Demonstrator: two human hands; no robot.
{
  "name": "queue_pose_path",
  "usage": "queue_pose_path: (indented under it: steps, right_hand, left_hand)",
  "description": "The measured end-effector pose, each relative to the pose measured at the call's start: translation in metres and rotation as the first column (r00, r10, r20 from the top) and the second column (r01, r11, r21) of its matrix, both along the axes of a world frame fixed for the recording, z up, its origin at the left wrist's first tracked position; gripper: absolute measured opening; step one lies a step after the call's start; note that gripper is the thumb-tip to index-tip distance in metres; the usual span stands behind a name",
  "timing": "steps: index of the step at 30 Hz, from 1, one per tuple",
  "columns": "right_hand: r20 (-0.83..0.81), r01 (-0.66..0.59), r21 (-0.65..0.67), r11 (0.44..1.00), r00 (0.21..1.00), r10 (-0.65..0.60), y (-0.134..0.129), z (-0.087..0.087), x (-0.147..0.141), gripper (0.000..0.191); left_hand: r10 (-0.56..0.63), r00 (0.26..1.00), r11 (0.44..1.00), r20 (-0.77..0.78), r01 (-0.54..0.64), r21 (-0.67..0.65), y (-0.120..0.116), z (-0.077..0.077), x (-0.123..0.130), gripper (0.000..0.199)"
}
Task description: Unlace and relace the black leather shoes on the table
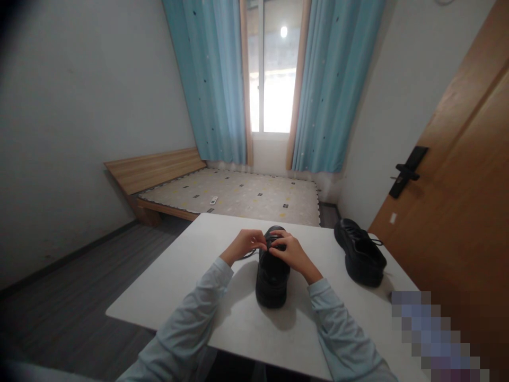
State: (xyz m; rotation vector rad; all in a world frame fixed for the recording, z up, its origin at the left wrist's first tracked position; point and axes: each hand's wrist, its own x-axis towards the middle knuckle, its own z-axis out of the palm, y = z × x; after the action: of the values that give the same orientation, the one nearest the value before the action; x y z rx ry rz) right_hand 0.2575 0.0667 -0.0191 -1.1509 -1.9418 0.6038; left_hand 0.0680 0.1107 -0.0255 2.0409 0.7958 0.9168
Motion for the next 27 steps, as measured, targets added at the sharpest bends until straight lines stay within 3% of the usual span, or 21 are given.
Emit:
queue_pose_path:
  steps: [8, 11, 15, 21, 27]
  right_hand:
    - [-0.050, 0.013, -0.049, 0.999, 0.999, -0.016, -0.001, 0.001, -0.001, 0.006]
    - [-0.053, 0.006, -0.050, 0.999, 0.999, -0.009, -0.001, 0.001, -0.001, 0.007]
    - [-0.042, -0.004, -0.040, 0.999, 0.999, 0.003, -0.001, 0.001, 0.001, 0.009]
    - [-0.021, -0.035, -0.029, 0.999, 0.999, 0.034, -0.002, 0.007, 0.006, 0.013]
    - [-0.020, -0.082, -0.031, 0.996, 0.996, 0.082, -0.002, 0.013, 0.018, 0.018]
  left_hand:
    - [-0.005, 0.999, 1.000, -0.042, 0.006, 0.023, -0.001, 0.004, -0.002, 0.024]
    - [-0.026, 0.998, 0.996, -0.061, 0.031, 0.087, -0.001, 0.005, -0.003, 0.025]
    - [0.018, 0.996, 0.988, -0.086, -0.005, 0.157, 0.000, 0.003, -0.003, 0.056]
    - [-0.083, 0.995, 0.992, -0.062, 0.089, 0.095, -0.002, -0.001, -0.003, 0.079]
    - [-0.161, 0.985, 0.987, -0.055, 0.161, -0.008, 0.001, -0.008, -0.003, 0.076]
